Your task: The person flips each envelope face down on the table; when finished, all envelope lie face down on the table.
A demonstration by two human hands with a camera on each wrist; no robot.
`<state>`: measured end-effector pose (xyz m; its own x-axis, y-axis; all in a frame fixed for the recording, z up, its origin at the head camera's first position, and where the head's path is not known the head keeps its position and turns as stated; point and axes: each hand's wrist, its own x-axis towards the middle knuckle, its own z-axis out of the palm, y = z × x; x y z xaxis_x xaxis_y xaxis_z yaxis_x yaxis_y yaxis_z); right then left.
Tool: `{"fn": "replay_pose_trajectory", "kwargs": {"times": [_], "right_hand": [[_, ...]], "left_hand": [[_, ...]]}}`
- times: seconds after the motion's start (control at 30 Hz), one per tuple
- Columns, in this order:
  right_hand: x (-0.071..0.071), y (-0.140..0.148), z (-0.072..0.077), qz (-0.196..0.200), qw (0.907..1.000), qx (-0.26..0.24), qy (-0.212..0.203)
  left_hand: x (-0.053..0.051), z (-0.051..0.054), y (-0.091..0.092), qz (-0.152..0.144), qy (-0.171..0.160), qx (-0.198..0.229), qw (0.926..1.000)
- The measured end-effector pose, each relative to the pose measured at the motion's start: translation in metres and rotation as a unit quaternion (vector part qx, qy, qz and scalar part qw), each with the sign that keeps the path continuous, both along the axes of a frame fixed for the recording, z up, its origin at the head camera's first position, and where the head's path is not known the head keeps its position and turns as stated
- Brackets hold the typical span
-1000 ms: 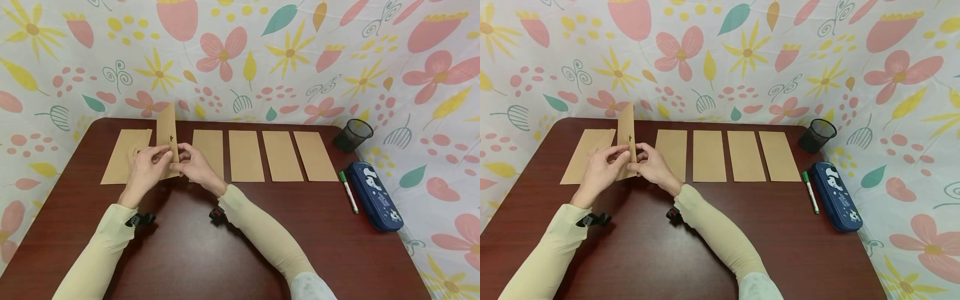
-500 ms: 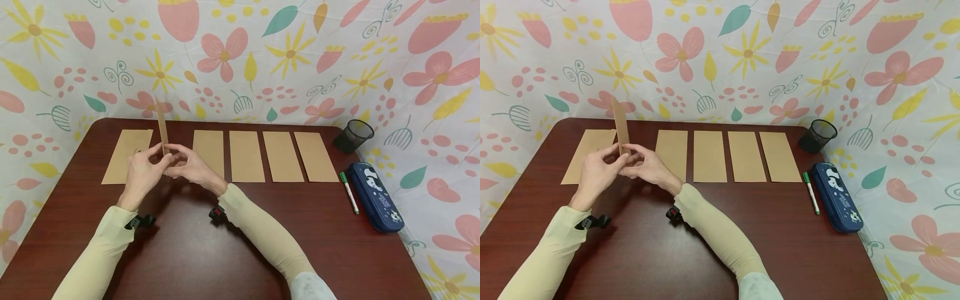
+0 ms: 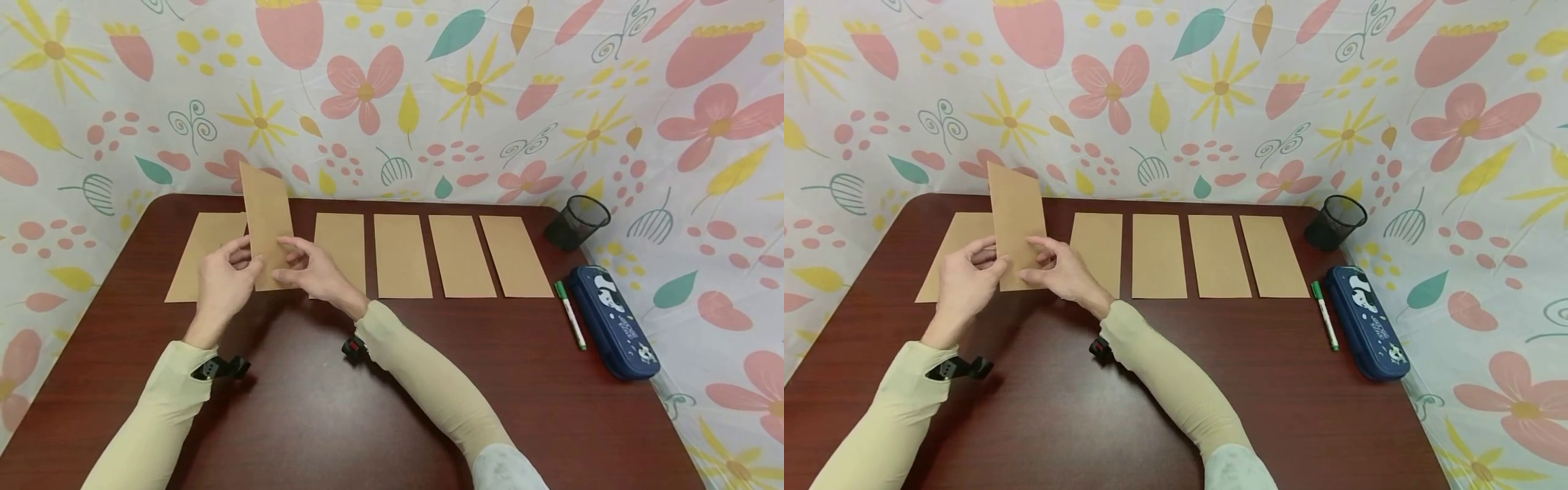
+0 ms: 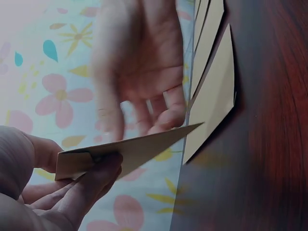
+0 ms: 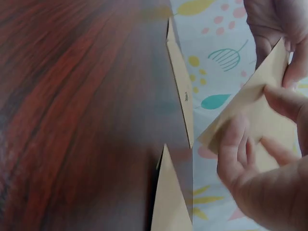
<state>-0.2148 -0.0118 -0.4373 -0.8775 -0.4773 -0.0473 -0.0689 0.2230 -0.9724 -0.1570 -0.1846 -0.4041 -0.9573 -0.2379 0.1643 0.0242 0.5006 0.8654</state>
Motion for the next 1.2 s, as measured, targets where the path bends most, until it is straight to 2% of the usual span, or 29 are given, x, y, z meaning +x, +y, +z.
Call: {"fn": "replay_pose_trajectory", "kwargs": {"times": [0.1,0.2,0.3,0.43,0.5,0.63,0.77,0.9,0.97,1.07,1.2], "right_hand": [[0.0,0.001,-0.001,-0.046,0.9979,0.045,0.007],[0.001,0.001,0.0,-0.073,0.9942,0.078,0.008],[0.001,0.001,0.0,-0.081,0.9918,0.099,0.002],[0.004,-0.001,0.0,-0.072,0.9902,0.119,-0.011],[0.004,-0.003,0.0,-0.065,0.9884,0.137,-0.005],[0.004,-0.008,-0.001,-0.068,0.979,0.191,0.015],[0.003,-0.015,-0.002,-0.077,0.9696,0.232,0.013],[-0.001,-0.021,-0.005,-0.08,0.9602,0.267,0.013],[-0.008,-0.025,-0.015,-0.083,0.9534,0.289,0.02],[-0.017,-0.031,-0.027,-0.083,0.9467,0.311,0.018],[-0.019,-0.034,-0.022,-0.062,0.9463,0.317,-0.003]], "left_hand": [[0.0,0.001,-0.005,0.008,-0.018,0.025,0.9995],[-0.001,0.0,-0.01,0.015,-0.027,0.041,0.9987],[-0.002,-0.003,-0.015,0.024,-0.035,0.048,0.998],[-0.004,-0.005,-0.022,0.031,-0.056,0.043,0.9971],[-0.004,-0.006,-0.025,0.028,-0.068,0.025,0.997],[-0.007,-0.012,-0.031,0.007,-0.07,-0.047,0.9964],[-0.012,-0.018,-0.034,-0.004,-0.064,-0.119,0.9907],[-0.017,-0.021,-0.035,-0.006,-0.083,-0.155,0.9844],[-0.021,-0.024,-0.036,-0.013,-0.096,-0.159,0.9824],[-0.031,-0.036,-0.042,-0.026,-0.108,-0.166,0.9799],[-0.056,-0.075,-0.059,-0.029,-0.112,-0.189,0.9751]]}}
